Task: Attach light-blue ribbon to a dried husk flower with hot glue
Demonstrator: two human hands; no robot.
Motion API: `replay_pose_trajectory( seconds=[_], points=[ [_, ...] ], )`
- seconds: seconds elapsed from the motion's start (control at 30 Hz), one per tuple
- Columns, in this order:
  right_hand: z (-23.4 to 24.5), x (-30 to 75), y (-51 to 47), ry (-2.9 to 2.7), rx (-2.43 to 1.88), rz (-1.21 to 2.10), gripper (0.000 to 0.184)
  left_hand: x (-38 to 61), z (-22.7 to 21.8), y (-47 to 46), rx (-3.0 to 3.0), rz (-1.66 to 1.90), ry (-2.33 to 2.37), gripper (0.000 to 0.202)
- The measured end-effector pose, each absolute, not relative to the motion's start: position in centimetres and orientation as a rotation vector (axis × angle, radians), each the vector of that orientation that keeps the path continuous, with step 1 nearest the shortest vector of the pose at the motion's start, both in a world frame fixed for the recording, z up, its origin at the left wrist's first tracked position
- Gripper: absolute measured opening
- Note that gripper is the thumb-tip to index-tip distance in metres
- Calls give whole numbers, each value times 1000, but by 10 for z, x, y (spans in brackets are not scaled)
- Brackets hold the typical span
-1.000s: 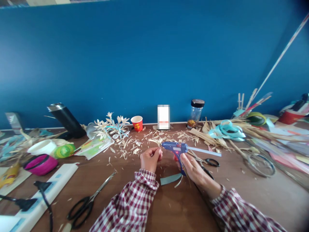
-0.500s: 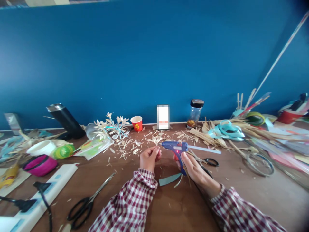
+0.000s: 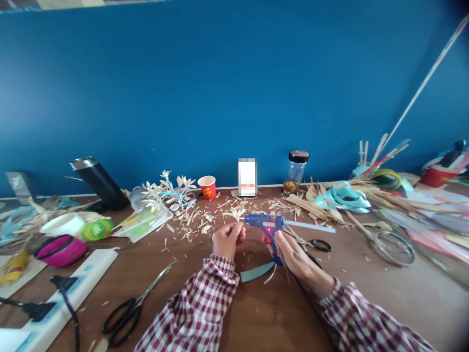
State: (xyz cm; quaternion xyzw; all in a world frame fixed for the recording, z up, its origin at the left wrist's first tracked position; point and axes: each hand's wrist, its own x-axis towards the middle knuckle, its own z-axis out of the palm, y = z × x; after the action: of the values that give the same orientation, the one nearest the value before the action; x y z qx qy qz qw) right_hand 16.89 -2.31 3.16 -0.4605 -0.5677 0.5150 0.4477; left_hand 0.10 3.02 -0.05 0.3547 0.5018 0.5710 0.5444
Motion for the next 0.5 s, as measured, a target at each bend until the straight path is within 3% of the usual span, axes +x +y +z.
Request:
replay_pose_trajectory(
  seconds=[0.5],
  points=[
    [32,170,-21,-1381,-1136,1280,48,1,1,29,852,1366,1206,28]
  ],
)
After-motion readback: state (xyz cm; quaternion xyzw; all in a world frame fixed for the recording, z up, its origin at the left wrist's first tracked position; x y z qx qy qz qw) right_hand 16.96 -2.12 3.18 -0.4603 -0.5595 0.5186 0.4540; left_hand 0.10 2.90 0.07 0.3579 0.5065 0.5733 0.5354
